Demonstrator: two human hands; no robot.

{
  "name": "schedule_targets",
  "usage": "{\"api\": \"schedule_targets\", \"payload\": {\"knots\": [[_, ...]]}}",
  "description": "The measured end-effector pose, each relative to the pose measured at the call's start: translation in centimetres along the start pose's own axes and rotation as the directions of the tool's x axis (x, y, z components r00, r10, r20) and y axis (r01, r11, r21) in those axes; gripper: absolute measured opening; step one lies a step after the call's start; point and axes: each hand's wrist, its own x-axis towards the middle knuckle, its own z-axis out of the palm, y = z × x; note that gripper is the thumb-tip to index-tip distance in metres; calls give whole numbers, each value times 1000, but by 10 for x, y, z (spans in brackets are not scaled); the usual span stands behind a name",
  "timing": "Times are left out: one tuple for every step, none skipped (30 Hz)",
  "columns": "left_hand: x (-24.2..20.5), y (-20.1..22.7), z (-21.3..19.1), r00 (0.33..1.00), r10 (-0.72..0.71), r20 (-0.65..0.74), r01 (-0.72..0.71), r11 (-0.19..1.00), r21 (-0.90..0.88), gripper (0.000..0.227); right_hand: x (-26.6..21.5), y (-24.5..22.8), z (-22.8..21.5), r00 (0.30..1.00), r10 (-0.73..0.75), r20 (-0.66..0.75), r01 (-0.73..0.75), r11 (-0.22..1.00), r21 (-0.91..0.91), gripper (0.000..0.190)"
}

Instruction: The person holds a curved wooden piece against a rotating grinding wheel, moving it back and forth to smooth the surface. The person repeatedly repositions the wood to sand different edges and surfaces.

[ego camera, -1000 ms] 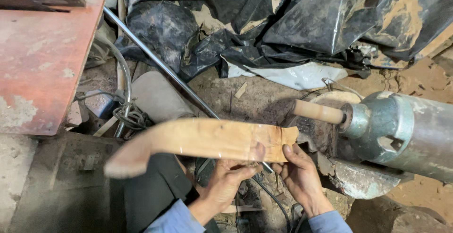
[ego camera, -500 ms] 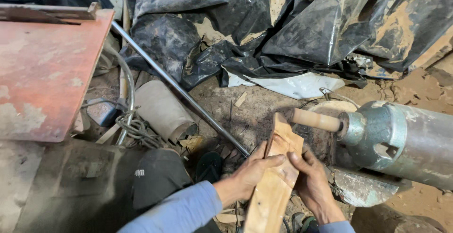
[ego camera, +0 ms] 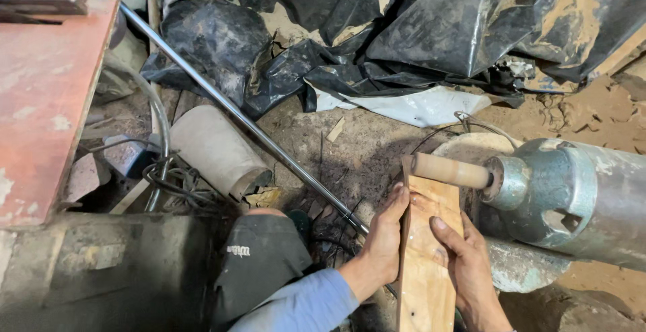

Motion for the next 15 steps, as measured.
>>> {"api": "schedule_targets", "payload": {"knots": [[3,-1,3,1000,22,2,-22,1000,-14,29,3,-1,-1,1000,-10,4,10,1000,15,55],[5,-3,5,999,34,17,-34,999,-25,29,4,-3,-2,1000,-16,7,16,999,28,53],[7,-5,6,998,47,33,-45,998,-37,29,5,-4,-4,1000,-16,3,16,999,35,53],[9,-7,6,997,61,46,-59,997,-51,28,7,-5,-5,1000,-14,2,14,999,41,52],[12,-8,5,997,64,42,-62,997,-54,28,8,-6,-6,1000,-12,0,12,999,46,52],[15,-9,5,997,68,37,-66,996,-60,27,10,-7,-7,1000,-14,-8,14,999,42,51],[17,-11,4,997,72,32,-70,995,-66,26,11,-7,-8,1000,-16,-16,17,999,37,50],[20,-11,4,996,83,42,-80,994,-70,26,14,-8,-8,1000,-22,-23,23,999,33,50],[22,-12,5,994,93,51,-90,993,-74,26,16,-10,-9,1000,-17,-20,18,999,35,49],[24,-11,5,993,100,62,-96,993,-74,26,18,-11,-9,1000,-14,-21,14,999,40,49],[24,-10,6,994,96,56,-92,994,-63,28,19,-11,-10,1000,-10,-22,11,999,45,49],[26,-10,7,994,96,49,-93,994,-55,29,21,-12,-10,1000,-9,-19,10,999,43,48],[28,-9,8,995,96,43,-93,995,-47,31,22,-13,-10,1000,-8,-17,9,999,41,48],[29,-8,9,996,89,29,-88,995,-53,31,23,-13,-11,1000,-5,-15,6,999,39,47],[30,-7,10,996,83,14,-82,995,-59,32,25,-14,-11,1000,-8,-18,9,999,34,46]]}}
